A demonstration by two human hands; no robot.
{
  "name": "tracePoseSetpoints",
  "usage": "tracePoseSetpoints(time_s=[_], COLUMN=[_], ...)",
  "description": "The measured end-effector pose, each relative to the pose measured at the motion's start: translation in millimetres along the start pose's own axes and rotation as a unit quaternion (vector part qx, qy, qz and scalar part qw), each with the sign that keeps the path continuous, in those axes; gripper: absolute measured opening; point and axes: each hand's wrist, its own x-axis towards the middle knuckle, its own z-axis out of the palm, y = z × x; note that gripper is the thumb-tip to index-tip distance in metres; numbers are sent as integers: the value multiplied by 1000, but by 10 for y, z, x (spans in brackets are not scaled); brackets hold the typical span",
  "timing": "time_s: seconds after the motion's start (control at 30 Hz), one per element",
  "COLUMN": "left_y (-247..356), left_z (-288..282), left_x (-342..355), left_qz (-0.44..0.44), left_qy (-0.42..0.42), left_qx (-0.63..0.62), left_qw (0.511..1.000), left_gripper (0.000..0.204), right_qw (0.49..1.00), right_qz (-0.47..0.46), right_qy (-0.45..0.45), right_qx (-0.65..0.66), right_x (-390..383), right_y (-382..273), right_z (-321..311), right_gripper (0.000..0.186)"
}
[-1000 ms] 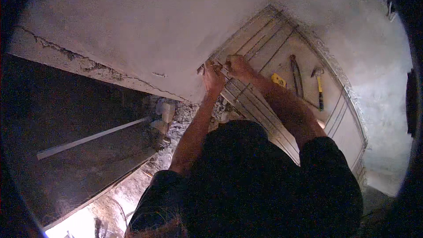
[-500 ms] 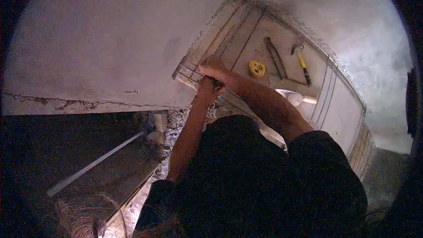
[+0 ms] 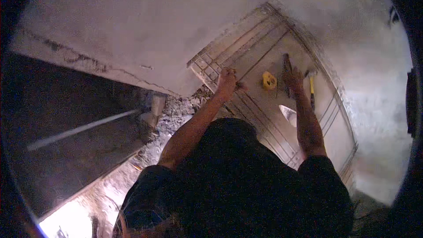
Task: The recorder is using wire and pliers to secure metal rebar mesh inside a wooden concrete form.
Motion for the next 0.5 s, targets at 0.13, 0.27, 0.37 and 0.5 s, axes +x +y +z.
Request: tracePoseSetpoints(time_s=[0.13,0.27,0.37,0.5], left_y=[80,83,144,302], left_z=[75,153,322,482], left_x=[77,178,122,-116], left_qz=[-46,15,2,-14], left_qy=[95,36,96,199], left_qx=[113,406,367,296], left_qw=[988,913,925,934], left_gripper=[18,21,24,28], right_qw=[978,993,985,921], right_qz=[-123,66,-16,21], right_qy=[-110,-79,15,-242], right_qx=[-127,65,174,304], right_x=[-196,-188,-122,103], right_y=[-16,-405,-148,-1151], right_z=[29,-299,-259,-1252], right_gripper=[53,37,31,31])
